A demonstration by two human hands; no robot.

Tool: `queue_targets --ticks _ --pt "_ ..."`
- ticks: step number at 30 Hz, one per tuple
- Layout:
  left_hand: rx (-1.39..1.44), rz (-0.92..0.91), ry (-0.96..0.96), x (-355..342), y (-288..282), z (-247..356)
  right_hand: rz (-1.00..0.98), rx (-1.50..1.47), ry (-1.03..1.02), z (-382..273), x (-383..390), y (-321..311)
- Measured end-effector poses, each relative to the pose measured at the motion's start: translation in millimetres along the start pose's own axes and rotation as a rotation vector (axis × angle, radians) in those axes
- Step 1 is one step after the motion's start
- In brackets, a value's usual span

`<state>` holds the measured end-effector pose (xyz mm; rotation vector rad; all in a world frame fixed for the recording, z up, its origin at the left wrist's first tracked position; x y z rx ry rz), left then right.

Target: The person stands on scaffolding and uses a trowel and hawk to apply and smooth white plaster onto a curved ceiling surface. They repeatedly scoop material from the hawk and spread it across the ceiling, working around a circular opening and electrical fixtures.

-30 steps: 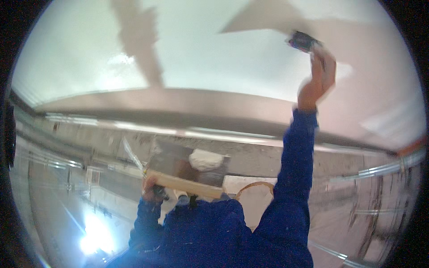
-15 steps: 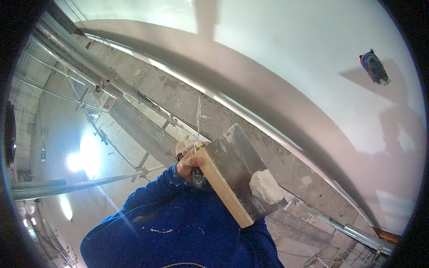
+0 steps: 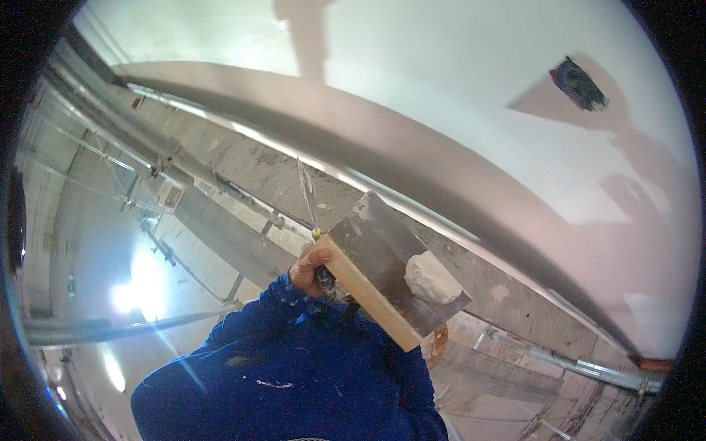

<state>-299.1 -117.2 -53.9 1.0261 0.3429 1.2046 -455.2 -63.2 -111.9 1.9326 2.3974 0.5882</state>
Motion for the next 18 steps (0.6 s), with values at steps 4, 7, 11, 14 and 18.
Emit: queue_targets --ticks 4,7,11,14,18 --pt "0.077 -0.058 -0.081 0 1 -3 -0.063 -0.002 0.004 -4 -4 6" --pt "0.094 -0.105 -0.087 -4 0 4 -0.098 -0.011 0.026 -5 -4 10" --pt "0.043 -0.054 -0.008 -10 -12 27 -0.149 -0.068 0.048 -6 -4 20" --pt "0.018 0.006 0.042 -13 -29 44 -0.115 -0.200 -0.017 -7 -10 42" --pt "-0.060 0.001 0.074 -27 -31 62 0.219 -0.620 -0.433 -20 -30 91"
Point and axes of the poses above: each hand's wrist, its own x-axis away from the middle knuckle, its own y-axis out of the palm, z = x × y, the point moved 3 cm from there along -x, towards the middle knuckle, and after that the axes turned 3 degrees about z, right-handed, at the moved point
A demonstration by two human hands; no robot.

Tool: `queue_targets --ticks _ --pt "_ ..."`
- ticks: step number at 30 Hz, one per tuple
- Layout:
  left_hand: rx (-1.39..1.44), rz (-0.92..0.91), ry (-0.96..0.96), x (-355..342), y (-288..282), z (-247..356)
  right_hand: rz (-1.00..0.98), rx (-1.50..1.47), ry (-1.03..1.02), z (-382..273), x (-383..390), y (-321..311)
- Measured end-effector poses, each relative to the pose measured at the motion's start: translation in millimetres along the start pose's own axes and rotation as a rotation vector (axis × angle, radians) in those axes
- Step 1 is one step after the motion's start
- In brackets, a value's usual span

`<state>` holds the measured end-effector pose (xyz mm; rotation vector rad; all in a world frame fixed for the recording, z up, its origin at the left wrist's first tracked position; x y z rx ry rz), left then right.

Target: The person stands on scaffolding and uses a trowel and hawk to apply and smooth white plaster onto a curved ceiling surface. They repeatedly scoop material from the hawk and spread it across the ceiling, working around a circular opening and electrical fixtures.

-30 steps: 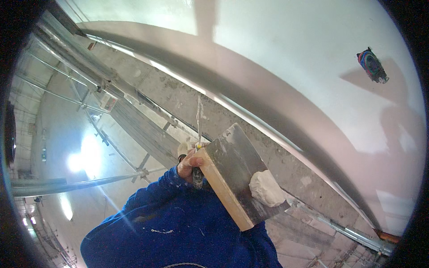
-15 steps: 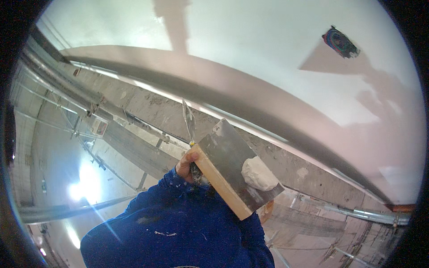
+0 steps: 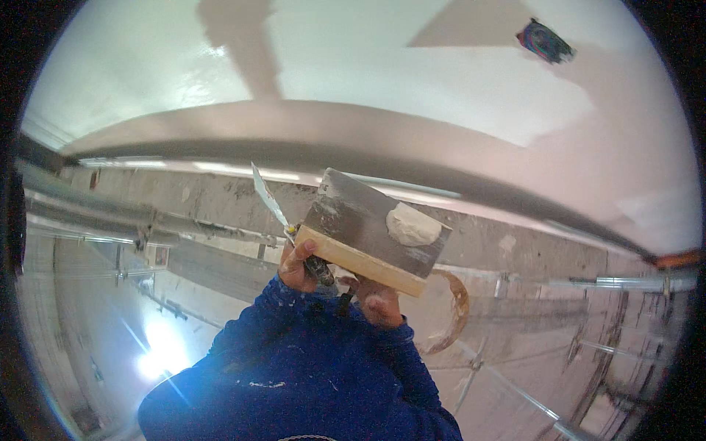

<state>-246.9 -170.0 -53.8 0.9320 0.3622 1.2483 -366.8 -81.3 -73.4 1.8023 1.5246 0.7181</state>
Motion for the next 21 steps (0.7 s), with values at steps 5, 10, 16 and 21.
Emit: queue_targets --ticks 5,10,16,21 --pt "-0.306 -0.142 -0.257 -13 -7 2 0.578 -0.128 -0.268 10 0 -7" --pt "-0.575 -0.319 -0.480 -28 -44 3 0.800 0.001 -0.559 -37 58 -32" --pt "-0.596 -0.800 -0.927 -27 -12 20 0.889 0.302 -0.482 -50 115 -46" --pt "-0.809 -0.993 -1.020 -30 14 -2 0.966 0.650 -0.433 -52 135 -30"
Point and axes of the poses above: each hand's wrist, its own x-axis away from the middle knuckle, its own y-axis out of the palm, z = x × y, the point moved 3 cm from there along -x, towards the middle knuckle, and after that the axes turned 3 degrees about z, right-handed, at the moved point
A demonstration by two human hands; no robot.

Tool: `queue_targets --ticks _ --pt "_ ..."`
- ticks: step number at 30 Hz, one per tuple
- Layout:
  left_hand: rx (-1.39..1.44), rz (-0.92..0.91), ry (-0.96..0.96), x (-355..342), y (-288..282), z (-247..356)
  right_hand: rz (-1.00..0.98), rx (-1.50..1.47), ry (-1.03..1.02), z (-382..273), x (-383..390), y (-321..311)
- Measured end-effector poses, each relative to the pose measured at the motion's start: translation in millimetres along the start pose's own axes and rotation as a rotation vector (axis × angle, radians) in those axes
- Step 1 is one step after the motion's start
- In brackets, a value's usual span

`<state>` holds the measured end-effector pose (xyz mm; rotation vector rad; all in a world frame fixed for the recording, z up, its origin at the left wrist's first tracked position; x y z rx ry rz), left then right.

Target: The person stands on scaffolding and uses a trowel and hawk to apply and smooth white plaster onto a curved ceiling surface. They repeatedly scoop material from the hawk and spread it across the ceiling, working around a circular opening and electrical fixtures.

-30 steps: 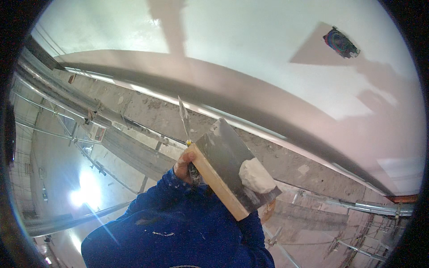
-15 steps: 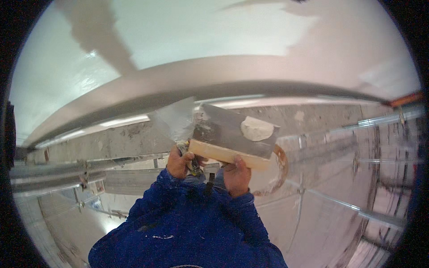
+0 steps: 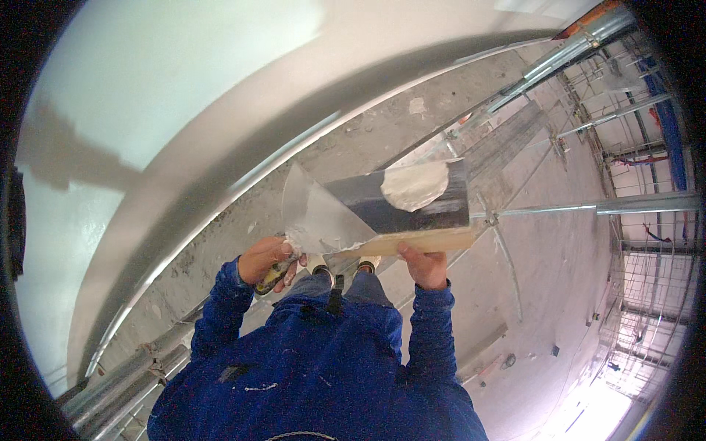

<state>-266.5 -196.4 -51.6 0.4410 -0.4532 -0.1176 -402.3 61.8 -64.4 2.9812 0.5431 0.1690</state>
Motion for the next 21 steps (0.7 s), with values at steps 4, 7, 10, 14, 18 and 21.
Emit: queue_targets --ticks 4,7,10,14,18,21 --pt "-0.086 -0.073 0.039 -15 23 18 -0.151 0.362 0.012 -28 15 4" --pt "-0.070 -0.135 0.084 -27 41 21 -0.361 0.724 -0.097 -45 11 12" --pt "-0.013 -0.185 0.136 -38 60 26 -0.392 0.667 -0.204 -50 10 12" --pt "-0.023 -0.141 0.239 -47 82 55 -0.585 0.675 -0.145 -44 -8 -5" --pt "-0.098 0.090 0.419 -67 91 76 0.120 0.182 0.103 -3 -7 -76" --pt "-0.437 0.221 0.605 -90 89 81 0.256 -0.717 0.300 -13 -7 -87"
Point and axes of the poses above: each hand's wrist, its own x-axis away from the middle knuckle, its own y-axis out of the palm, z = x × y, the point moved 3 cm from there along -x, towards the middle knuckle, and after that the axes turned 3 degrees about z, right-handed, at the moved point
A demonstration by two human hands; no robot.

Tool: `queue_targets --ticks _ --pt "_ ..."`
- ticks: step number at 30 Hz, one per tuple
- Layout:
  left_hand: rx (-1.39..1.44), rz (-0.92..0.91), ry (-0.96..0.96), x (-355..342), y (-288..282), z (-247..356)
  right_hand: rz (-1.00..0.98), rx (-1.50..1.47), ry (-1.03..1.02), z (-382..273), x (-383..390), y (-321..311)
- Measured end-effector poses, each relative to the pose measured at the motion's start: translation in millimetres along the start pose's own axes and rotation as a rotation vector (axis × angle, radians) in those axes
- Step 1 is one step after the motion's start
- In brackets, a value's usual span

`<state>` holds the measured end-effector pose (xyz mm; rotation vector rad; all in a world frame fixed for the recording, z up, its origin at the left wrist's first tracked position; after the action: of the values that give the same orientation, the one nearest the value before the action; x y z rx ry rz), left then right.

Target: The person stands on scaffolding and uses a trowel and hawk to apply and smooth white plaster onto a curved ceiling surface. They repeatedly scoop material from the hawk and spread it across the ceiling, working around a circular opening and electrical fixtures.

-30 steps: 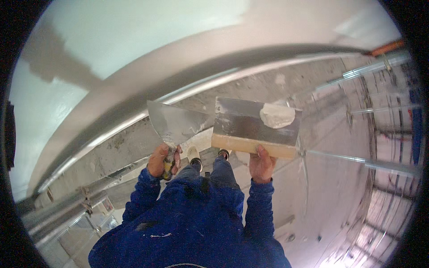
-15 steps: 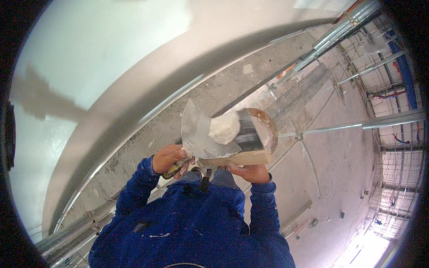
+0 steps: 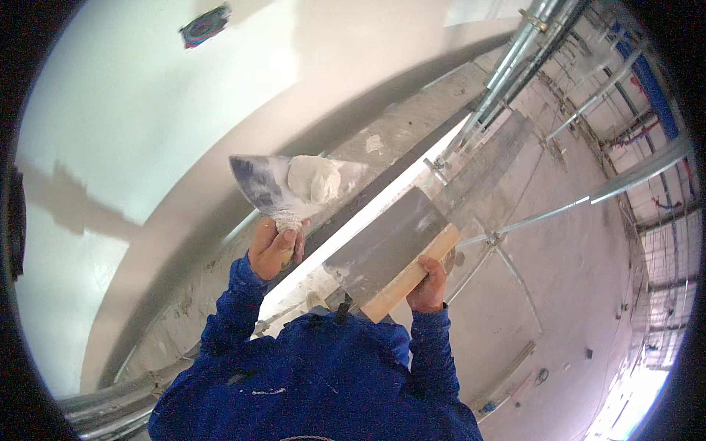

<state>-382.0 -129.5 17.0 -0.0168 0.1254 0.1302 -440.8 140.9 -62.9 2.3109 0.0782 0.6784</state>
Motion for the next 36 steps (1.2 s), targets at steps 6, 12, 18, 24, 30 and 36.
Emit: queue_targets --ticks 6,12,18,24,30,36 --pt "-0.785 -0.034 0.439 -54 45 -33 -0.012 -0.076 0.059 -3 -3 28" --pt "-0.904 -0.207 0.377 -97 102 -99 -0.021 -0.295 0.112 -8 -35 -14" --pt "-0.941 -0.382 0.324 -105 117 -205 0.159 -0.183 0.237 39 -76 -109" --pt "-0.936 -0.839 -0.276 14 95 -394 0.373 -0.199 0.015 63 -128 -238" --pt "-0.998 -0.647 -0.633 73 113 -468 0.432 0.137 -0.312 63 -220 -440" --pt "-1.102 -0.537 -0.843 129 97 -509 0.585 0.518 -0.041 145 -417 -576"
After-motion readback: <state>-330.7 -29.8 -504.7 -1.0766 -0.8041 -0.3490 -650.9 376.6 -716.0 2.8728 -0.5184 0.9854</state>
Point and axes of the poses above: each hand's wrist, its own x-axis away from the middle knuckle, its own y-axis out of the palm, z = x × y, the point moved 3 cm from there along -x, towards the middle knuckle, and after that the axes turned 3 degrees about z, right-handed, at the moved point
